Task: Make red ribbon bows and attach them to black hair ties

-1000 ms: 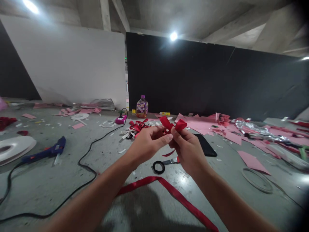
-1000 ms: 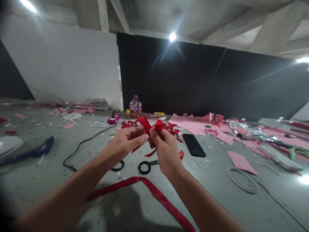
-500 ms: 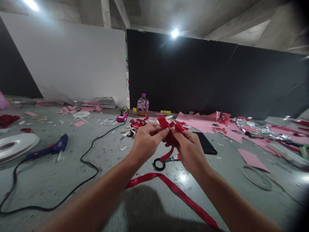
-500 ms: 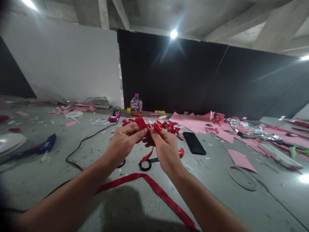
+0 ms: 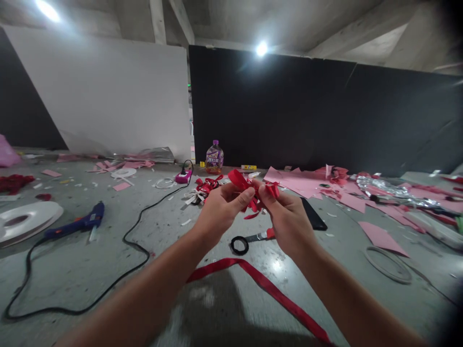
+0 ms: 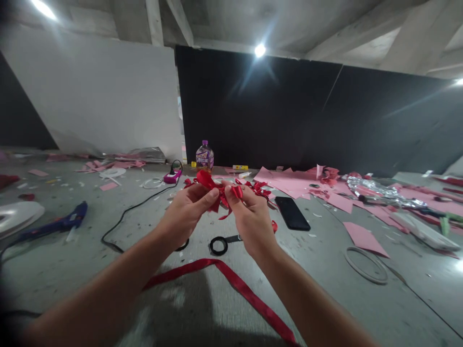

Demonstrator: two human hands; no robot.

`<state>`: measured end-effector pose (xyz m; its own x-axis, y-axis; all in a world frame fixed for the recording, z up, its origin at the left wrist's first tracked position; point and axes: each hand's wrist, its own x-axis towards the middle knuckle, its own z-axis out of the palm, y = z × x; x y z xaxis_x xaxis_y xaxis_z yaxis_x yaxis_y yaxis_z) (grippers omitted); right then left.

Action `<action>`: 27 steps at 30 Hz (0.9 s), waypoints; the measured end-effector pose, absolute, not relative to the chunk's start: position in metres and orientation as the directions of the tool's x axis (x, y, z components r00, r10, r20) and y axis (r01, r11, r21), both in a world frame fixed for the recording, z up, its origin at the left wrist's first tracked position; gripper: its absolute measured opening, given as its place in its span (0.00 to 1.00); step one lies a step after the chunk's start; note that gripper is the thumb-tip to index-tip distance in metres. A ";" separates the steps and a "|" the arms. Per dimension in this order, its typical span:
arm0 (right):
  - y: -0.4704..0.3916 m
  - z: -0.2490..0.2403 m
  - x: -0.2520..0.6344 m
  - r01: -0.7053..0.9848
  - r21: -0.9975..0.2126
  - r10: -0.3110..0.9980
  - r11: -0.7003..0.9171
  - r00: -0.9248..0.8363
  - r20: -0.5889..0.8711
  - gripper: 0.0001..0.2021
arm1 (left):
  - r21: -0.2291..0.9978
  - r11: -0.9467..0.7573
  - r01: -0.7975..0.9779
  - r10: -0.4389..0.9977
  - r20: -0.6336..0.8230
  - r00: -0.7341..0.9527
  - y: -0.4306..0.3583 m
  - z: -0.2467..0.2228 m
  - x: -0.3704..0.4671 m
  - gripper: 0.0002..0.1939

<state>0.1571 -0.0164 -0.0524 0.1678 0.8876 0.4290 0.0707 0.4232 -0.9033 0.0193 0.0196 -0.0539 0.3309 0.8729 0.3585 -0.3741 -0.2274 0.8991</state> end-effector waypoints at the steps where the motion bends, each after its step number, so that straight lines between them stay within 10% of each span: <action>1: -0.017 -0.052 0.156 0.094 -0.896 0.879 0.433 0.175 0.443 0.15 | 0.904 -0.242 -0.353 0.861 0.368 0.350 0.019 -0.053 0.019 0.15; 20: -0.012 -0.054 0.161 -0.043 -0.914 0.913 0.402 0.086 0.398 0.14 | 0.966 0.041 -0.254 0.791 0.124 0.599 0.015 -0.047 0.011 0.14; 27: -0.013 -0.046 0.162 -0.194 -0.946 0.966 0.260 0.043 0.257 0.13 | 0.938 -0.343 -0.041 0.766 0.305 0.565 0.012 -0.038 0.006 0.14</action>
